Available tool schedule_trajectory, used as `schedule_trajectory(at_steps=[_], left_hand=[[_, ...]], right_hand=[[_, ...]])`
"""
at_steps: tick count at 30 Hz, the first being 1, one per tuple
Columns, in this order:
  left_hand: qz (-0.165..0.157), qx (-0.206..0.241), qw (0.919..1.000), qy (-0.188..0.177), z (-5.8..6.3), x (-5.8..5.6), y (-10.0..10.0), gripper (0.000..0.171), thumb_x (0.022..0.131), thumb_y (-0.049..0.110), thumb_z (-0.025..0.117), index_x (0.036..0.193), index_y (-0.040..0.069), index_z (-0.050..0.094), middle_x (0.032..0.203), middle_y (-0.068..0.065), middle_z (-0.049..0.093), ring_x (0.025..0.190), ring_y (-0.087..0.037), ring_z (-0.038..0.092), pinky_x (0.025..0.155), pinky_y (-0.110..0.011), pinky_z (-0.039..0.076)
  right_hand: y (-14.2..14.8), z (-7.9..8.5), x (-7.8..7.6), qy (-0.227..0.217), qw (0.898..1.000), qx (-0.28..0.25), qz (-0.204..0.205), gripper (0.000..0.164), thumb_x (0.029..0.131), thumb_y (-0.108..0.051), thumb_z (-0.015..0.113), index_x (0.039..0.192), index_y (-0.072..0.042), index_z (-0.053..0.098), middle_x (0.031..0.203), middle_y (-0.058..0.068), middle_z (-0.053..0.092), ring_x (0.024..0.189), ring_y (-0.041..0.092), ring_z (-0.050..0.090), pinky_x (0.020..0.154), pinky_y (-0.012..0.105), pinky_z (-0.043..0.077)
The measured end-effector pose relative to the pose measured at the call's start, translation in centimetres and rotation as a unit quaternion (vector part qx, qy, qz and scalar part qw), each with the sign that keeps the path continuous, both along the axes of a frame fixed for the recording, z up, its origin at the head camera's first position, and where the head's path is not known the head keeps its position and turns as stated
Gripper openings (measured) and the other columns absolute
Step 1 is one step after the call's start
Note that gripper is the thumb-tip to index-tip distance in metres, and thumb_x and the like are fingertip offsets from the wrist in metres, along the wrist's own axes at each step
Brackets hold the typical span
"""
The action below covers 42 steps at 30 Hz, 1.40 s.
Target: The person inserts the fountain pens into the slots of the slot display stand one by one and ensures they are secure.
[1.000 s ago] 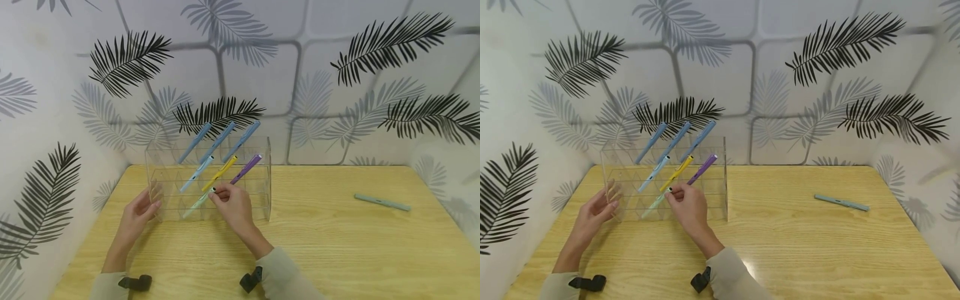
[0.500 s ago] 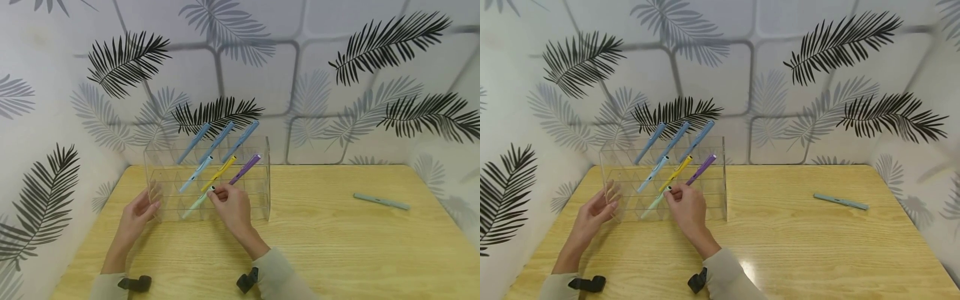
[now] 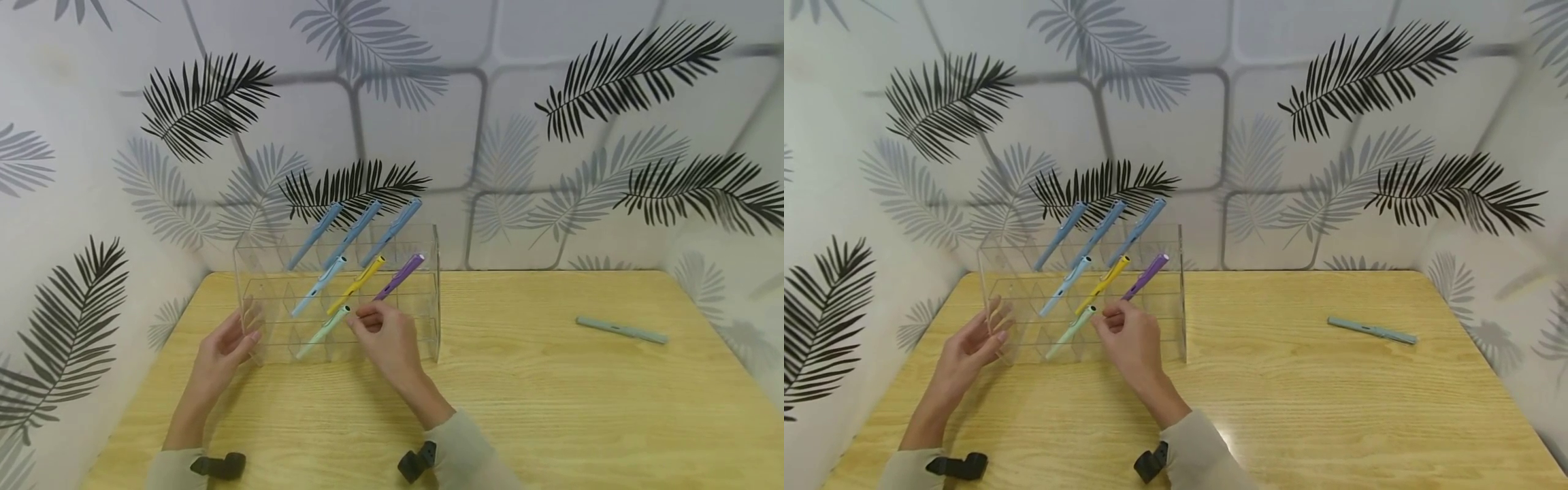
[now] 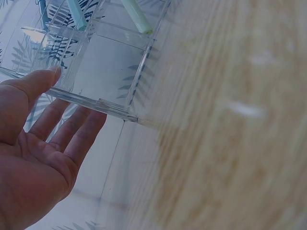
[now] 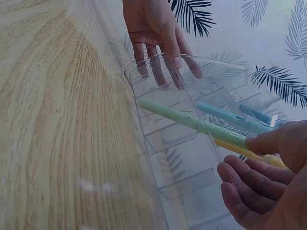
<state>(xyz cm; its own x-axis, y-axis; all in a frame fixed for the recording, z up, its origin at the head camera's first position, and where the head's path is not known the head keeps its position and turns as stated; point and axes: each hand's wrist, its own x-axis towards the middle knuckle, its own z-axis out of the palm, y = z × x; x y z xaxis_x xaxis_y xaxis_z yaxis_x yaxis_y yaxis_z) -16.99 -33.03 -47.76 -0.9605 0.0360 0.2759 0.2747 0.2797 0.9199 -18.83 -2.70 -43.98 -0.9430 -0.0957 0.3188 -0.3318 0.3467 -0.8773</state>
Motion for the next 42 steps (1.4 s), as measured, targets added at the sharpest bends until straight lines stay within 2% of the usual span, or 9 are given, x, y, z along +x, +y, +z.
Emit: schedule_trajectory(at_steps=[8,11,16,23,28,39,42], left_hand=[[0.000,-0.004,1.0000,0.001,0.0,0.0,-0.1,0.058,0.105,0.006,0.060,0.158,0.006,0.038,0.146,-0.033,0.049,0.117,-0.006,0.065,0.089,-0.021,0.057],[0.000,-0.003,1.0000,0.000,0.0,0.1,-0.1,0.057,0.105,0.007,0.059,0.158,0.005,0.038,0.146,-0.034,0.048,0.117,-0.006,0.065,0.088,-0.021,0.057],[-0.001,-0.004,1.0000,0.001,0.0,0.1,-0.1,0.057,0.105,0.007,0.059,0.158,0.005,0.038,0.145,-0.035,0.049,0.116,-0.006,0.065,0.088,-0.021,0.057],[0.000,-0.008,1.0000,0.001,0.0,-0.1,-0.1,0.057,0.105,0.007,0.060,0.158,0.006,0.039,0.144,-0.034,0.050,0.116,-0.007,0.065,0.088,-0.021,0.057],[-0.003,-0.006,1.0000,-0.002,-0.1,-0.1,-0.3,0.057,0.105,0.007,0.059,0.158,0.009,0.040,0.145,-0.034,0.049,0.117,-0.009,0.066,0.088,-0.022,0.057],[-0.002,-0.005,1.0000,0.000,-0.6,-0.3,-0.4,0.056,0.105,0.008,0.059,0.158,0.008,0.040,0.145,-0.033,0.049,0.118,-0.010,0.066,0.090,-0.022,0.056],[-0.004,-0.003,1.0000,-0.001,-0.8,-0.3,-0.5,0.057,0.105,0.008,0.059,0.158,0.008,0.039,0.146,-0.033,0.049,0.120,-0.011,0.065,0.091,-0.022,0.056]], right_hand=[[2.1,1.4,0.7,0.005,0.999,-0.018,0.035,0.016,0.096,-0.015,0.076,0.107,-0.005,0.073,0.096,0.003,0.075,0.085,0.014,0.071,0.074,0.026,0.061],[3.3,2.1,1.0,0.013,0.998,-0.028,0.046,0.015,0.096,-0.015,0.075,0.108,-0.006,0.073,0.097,0.000,0.075,0.088,0.014,0.070,0.074,0.031,0.062],[5.4,3.3,1.5,0.023,0.998,-0.036,0.040,0.016,0.095,-0.014,0.076,0.110,-0.009,0.074,0.098,-0.001,0.075,0.090,0.014,0.070,0.076,0.036,0.062],[8.7,4.3,2.3,0.033,0.997,-0.051,0.038,0.019,0.094,-0.011,0.077,0.113,-0.010,0.073,0.103,0.001,0.074,0.093,0.016,0.069,0.076,0.030,0.060],[11.2,4.6,2.7,0.058,0.996,-0.064,0.036,0.020,0.094,-0.006,0.076,0.113,-0.007,0.071,0.105,0.003,0.073,0.095,0.018,0.068,0.077,0.028,0.060],[16.4,4.4,3.0,0.088,0.993,-0.071,0.016,0.020,0.095,0.000,0.072,0.114,-0.001,0.068,0.106,0.010,0.071,0.096,0.015,0.067,0.080,0.023,0.058],[17.9,4.4,2.8,0.089,0.994,-0.067,0.003,0.020,0.096,0.000,0.071,0.115,0.001,0.067,0.108,0.015,0.070,0.097,0.014,0.067,0.081,0.022,0.058]])
